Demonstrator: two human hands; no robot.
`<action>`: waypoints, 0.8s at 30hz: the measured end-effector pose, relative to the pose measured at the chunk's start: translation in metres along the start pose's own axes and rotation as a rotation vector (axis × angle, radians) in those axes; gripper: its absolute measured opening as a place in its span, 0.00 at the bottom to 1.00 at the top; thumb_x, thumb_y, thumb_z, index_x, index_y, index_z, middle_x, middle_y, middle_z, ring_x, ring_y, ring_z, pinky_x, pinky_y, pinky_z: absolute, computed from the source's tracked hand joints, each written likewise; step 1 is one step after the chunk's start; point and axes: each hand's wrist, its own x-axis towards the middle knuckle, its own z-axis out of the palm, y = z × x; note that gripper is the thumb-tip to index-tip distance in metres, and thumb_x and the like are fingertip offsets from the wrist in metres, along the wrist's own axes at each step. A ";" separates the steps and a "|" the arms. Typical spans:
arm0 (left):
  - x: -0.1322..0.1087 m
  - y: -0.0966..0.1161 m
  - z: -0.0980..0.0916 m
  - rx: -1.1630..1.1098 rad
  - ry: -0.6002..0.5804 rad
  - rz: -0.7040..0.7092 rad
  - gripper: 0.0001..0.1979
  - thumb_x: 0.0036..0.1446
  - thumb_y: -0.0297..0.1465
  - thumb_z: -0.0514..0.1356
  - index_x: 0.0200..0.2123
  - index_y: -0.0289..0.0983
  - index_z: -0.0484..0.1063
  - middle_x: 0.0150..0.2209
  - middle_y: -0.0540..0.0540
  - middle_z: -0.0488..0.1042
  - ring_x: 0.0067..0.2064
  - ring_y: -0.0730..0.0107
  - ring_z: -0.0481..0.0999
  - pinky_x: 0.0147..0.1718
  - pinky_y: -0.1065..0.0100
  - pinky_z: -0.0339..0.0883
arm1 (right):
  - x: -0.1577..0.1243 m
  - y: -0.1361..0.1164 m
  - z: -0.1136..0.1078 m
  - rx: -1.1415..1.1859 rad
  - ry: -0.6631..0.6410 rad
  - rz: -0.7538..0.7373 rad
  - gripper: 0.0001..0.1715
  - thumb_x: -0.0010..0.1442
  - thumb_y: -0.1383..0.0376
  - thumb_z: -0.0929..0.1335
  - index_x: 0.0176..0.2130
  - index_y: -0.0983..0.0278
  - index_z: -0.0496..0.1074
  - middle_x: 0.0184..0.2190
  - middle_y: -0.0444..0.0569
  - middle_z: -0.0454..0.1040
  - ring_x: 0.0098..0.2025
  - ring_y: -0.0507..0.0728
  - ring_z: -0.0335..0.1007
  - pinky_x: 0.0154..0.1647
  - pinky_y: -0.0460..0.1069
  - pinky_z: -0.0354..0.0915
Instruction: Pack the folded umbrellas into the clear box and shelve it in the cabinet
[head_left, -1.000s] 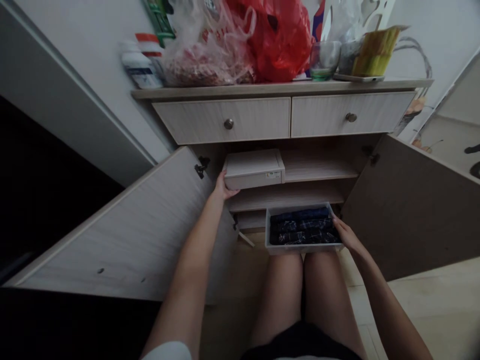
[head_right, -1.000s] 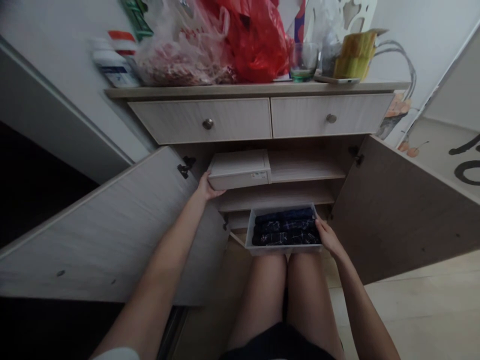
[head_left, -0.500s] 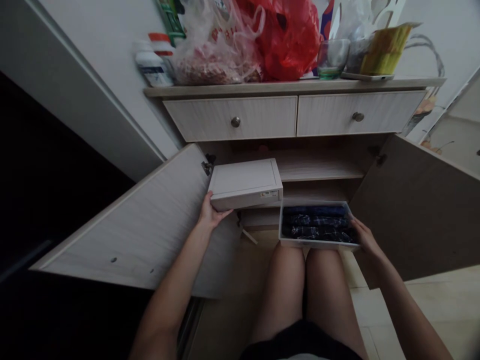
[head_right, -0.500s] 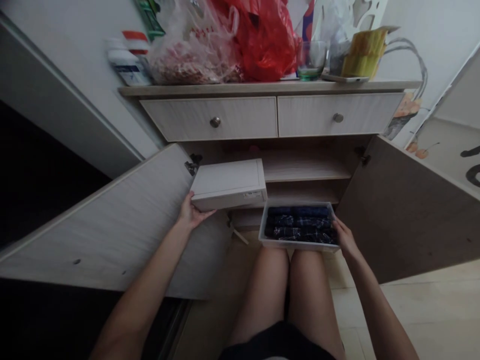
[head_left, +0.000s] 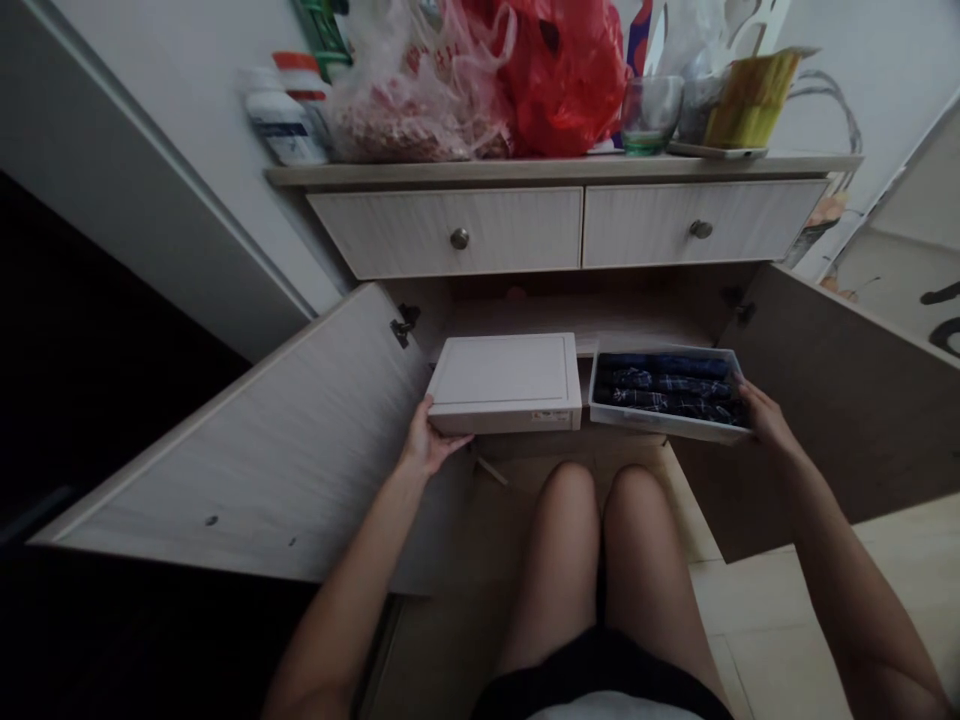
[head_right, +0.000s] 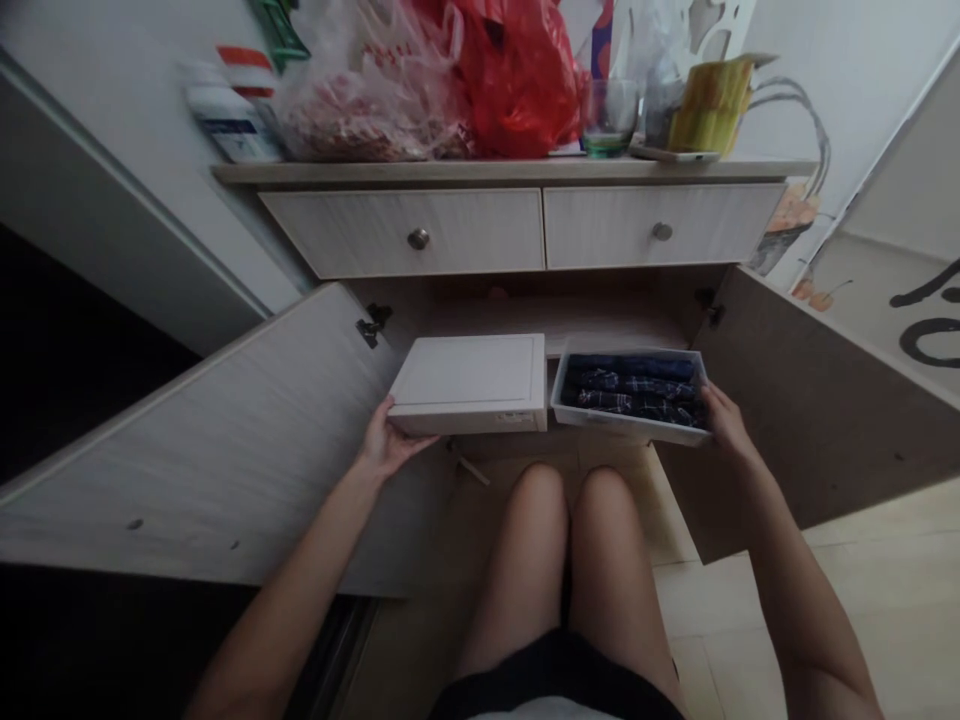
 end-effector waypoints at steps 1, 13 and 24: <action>-0.001 -0.001 0.001 0.005 -0.009 -0.004 0.23 0.64 0.42 0.56 0.60 0.44 0.67 0.56 0.40 0.72 0.53 0.53 0.76 0.52 0.44 0.74 | 0.002 -0.004 0.003 -0.004 0.002 -0.008 0.18 0.60 0.56 0.73 0.48 0.60 0.80 0.43 0.48 0.82 0.55 0.61 0.75 0.58 0.56 0.70; -0.004 -0.006 0.010 0.061 -0.032 -0.006 0.27 0.64 0.45 0.55 0.64 0.44 0.63 0.61 0.38 0.69 0.53 0.52 0.76 0.49 0.47 0.76 | 0.026 0.000 0.024 -0.073 -0.040 0.104 0.15 0.60 0.58 0.72 0.46 0.59 0.80 0.44 0.47 0.82 0.53 0.60 0.77 0.56 0.56 0.73; -0.015 -0.026 0.033 0.065 -0.030 -0.045 0.28 0.64 0.46 0.53 0.64 0.44 0.62 0.61 0.40 0.70 0.53 0.52 0.76 0.50 0.48 0.76 | 0.024 0.014 0.071 -0.037 -0.172 0.077 0.17 0.60 0.56 0.72 0.48 0.58 0.80 0.48 0.46 0.81 0.58 0.61 0.74 0.60 0.57 0.69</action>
